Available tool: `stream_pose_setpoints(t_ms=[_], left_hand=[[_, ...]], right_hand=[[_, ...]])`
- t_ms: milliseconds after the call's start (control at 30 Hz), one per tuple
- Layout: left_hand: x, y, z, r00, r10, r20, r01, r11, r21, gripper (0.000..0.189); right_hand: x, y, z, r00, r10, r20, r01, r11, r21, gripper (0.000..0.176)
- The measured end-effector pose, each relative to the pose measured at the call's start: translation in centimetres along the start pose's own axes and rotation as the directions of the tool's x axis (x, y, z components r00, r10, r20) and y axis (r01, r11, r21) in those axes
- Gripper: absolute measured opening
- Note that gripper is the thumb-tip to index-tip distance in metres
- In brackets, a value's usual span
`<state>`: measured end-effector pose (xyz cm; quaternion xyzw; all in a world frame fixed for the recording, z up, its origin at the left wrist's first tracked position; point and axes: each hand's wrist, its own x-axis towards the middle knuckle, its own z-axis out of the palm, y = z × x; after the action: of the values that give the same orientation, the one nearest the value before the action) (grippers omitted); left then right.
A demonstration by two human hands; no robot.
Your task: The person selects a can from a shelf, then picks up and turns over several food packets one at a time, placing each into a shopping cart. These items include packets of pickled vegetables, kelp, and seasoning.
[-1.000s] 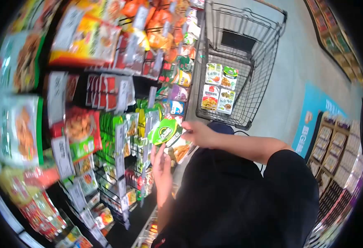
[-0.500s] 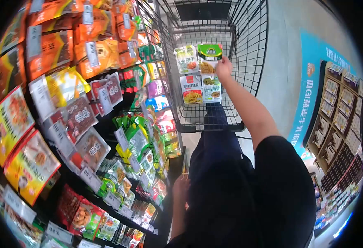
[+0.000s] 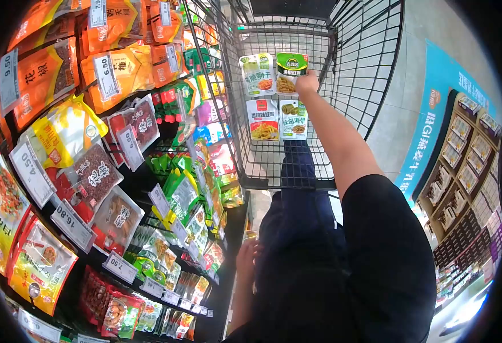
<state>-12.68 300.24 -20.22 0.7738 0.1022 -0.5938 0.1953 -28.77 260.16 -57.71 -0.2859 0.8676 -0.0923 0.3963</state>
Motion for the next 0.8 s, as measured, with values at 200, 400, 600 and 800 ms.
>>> stream_pose_setpoints(t_ms=[200, 400, 600, 800], left_hand=[[-0.3, 1.9, 0.9, 0.993, 0.120, 0.018, -0.121, 0.986, 0.114, 0.031], [-0.7, 2.1, 0.6, 0.975, 0.201, 0.095, -0.214, 0.964, 0.160, 0.031], [-1.0, 0.9, -0.7, 0.925, 0.377, 0.046, -0.378, 0.926, 0.011, 0.031], [-1.9, -0.6, -2.2, 0.826, 0.563, -0.013, -0.563, 0.826, 0.014, 0.031]], right_hand=[[1.1, 0.3, -0.1, 0.997, 0.003, 0.073, 0.007, 0.991, -0.136, 0.036], [-1.1, 1.5, -1.6, 0.995, -0.041, 0.092, 0.058, 0.981, -0.187, 0.039], [-7.0, 4.7, -3.6, 0.881, -0.434, 0.189, 0.463, 0.874, -0.151, 0.035], [-20.5, 2.6, -10.0, 0.690, -0.595, 0.412, 0.492, 0.803, 0.336, 0.024]])
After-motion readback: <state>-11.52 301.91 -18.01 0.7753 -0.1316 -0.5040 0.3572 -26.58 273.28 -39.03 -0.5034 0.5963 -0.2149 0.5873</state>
